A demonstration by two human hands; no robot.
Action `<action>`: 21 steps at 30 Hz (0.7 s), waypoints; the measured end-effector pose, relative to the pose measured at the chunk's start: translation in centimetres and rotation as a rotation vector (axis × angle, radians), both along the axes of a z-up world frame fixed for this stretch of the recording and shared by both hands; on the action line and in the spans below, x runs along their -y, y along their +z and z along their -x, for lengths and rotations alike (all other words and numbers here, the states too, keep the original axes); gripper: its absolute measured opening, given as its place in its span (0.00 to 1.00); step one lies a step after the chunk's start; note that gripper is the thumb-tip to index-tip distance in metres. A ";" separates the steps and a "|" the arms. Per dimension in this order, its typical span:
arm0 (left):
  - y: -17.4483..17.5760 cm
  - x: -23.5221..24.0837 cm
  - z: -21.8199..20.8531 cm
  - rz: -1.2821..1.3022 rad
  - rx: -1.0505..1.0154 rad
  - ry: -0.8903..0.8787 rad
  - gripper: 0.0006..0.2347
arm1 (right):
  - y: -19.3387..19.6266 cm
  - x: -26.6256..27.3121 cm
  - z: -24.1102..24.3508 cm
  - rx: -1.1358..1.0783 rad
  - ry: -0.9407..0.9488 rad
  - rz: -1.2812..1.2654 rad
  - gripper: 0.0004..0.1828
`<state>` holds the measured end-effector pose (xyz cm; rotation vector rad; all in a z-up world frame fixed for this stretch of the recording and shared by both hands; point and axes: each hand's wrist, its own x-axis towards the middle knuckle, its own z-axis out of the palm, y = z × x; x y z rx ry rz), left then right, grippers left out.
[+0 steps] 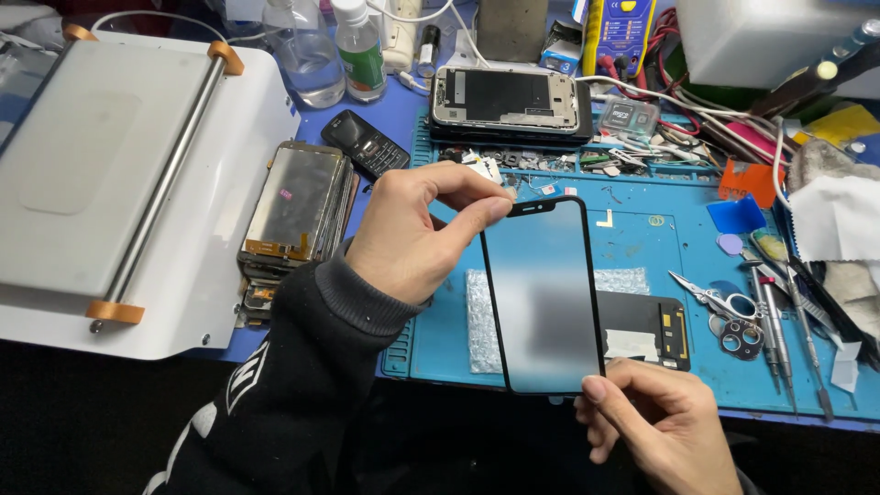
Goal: Repairing a smartphone screen at a workbench.
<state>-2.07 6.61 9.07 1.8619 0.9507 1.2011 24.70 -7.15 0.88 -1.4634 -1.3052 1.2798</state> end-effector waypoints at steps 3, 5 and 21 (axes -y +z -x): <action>1.2 0.3 -0.2 0.098 -0.081 0.068 0.06 | 0.2 0.0 0.2 -0.016 0.000 0.008 0.12; 1.4 0.4 -0.2 0.112 -0.062 0.066 0.07 | 0.4 -0.1 0.5 -0.013 -0.001 0.007 0.12; 2.3 1.0 -0.7 0.185 0.026 0.066 0.10 | 0.3 0.1 0.7 0.007 0.007 -0.074 0.09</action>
